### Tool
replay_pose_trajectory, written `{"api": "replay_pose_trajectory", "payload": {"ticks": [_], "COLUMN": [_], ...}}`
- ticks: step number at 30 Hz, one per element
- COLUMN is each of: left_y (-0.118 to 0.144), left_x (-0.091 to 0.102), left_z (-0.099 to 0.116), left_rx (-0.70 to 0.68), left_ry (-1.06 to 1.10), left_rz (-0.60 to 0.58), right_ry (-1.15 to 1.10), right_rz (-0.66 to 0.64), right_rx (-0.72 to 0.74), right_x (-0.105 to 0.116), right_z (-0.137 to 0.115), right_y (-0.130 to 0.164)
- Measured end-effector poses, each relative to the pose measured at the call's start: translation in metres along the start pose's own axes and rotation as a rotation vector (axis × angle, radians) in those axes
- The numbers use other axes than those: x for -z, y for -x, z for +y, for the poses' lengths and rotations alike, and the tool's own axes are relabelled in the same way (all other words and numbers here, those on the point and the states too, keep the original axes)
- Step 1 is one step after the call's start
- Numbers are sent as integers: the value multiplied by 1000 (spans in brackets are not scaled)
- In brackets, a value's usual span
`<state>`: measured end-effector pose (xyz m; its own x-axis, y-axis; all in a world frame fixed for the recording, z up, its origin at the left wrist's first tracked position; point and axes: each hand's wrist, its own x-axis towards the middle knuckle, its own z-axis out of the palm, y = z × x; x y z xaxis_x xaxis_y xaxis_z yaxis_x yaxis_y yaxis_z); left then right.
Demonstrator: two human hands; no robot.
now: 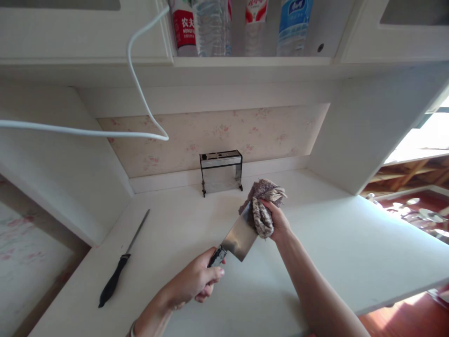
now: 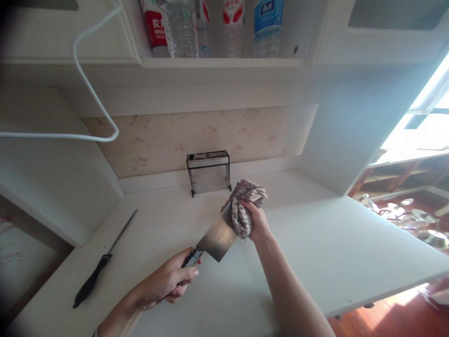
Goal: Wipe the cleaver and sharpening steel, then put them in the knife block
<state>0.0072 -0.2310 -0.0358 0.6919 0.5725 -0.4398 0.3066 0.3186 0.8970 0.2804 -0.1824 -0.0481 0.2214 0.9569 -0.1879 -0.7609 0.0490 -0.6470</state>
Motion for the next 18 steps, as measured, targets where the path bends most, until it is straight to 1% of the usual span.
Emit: {"api": "replay_pose_trajectory", "payload": {"ticks": [2, 4, 5, 7, 9, 11, 13, 15, 18], "left_y": [7, 16, 20, 27, 26, 18, 3, -15, -38], "left_x": [1, 3, 3, 1, -5, -13, -21, -31, -43], "left_z": [5, 11, 14, 20, 26, 31, 31, 26, 12], "left_rx": [15, 42, 51, 26, -57, -141, -163, -113, 18], "left_ry": [-50, -98, -120, -207, -376, -584, -771, -918, -1077], "left_rz": [9, 36, 58, 142, 285, 458, 609, 713, 803], "right_ry": [-9, -21, -30, -49, -71, -87, -86, -59, 2], "right_rz": [3, -7, -8, -24, -57, -84, -90, -95, -102], "right_rx": [-21, 30, 84, 219, 343, 418, 442, 452, 466], "right_x": [13, 30, 40, 58, 73, 81, 84, 84, 83], "right_z": [-20, -44, -55, -75, -88, -94, -94, -91, -84], "right_y": [-6, -11, -12, -12, -8, -2, 4, 8, 10]}}
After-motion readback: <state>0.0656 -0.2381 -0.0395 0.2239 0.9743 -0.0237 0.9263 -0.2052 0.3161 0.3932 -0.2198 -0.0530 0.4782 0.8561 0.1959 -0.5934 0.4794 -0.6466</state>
